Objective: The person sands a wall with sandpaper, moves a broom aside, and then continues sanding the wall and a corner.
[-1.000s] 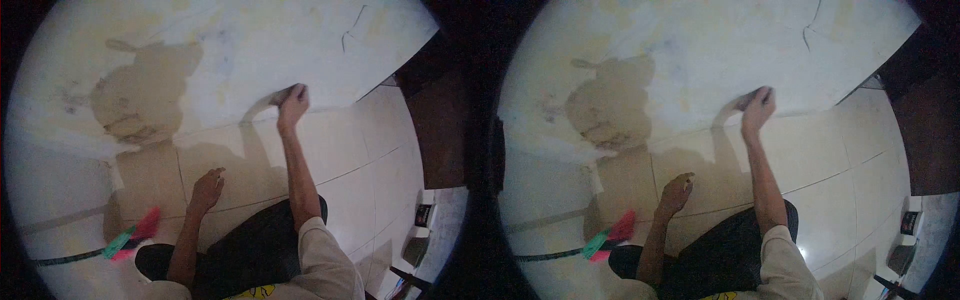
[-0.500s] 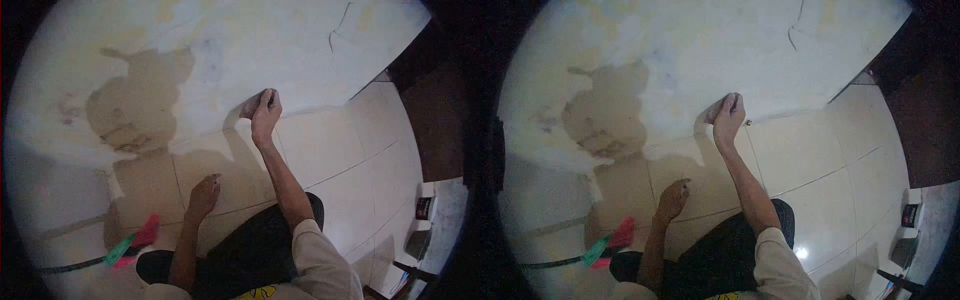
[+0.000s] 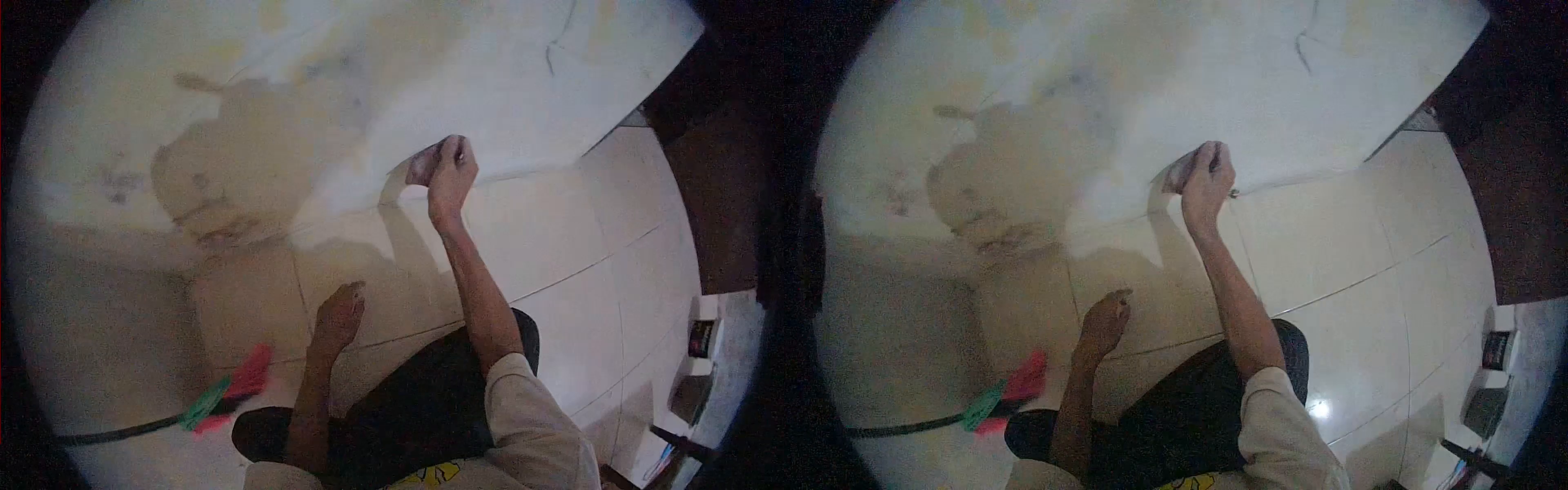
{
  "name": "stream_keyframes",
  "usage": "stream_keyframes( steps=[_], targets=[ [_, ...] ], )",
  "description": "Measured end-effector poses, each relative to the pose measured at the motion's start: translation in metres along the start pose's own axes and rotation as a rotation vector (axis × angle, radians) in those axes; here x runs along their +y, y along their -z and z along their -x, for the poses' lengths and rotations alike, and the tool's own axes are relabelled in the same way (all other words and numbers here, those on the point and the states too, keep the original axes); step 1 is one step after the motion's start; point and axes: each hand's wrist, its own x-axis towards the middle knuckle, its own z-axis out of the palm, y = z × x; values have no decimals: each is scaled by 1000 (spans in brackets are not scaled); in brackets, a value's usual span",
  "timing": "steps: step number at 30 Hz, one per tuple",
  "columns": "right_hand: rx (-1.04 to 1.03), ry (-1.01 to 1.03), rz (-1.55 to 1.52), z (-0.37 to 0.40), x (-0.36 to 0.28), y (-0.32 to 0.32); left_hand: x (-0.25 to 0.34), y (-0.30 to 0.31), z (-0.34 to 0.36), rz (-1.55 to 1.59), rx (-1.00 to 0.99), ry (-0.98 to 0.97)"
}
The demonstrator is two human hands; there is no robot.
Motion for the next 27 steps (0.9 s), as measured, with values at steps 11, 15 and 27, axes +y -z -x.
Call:
stream_keyframes(
  steps=[11, 15, 27],
  targets=[
    [56, 172, 59, -34, 34, 18, 5, 4, -6, 122, 51, -56],
    [-418, 133, 191, 70, 8, -35, -12, -10, -5, 97, 143, -99],
    [-914, 21, -167, 148, -87, -65, -18, 37, 155, 230, 547, -35]
  ],
)
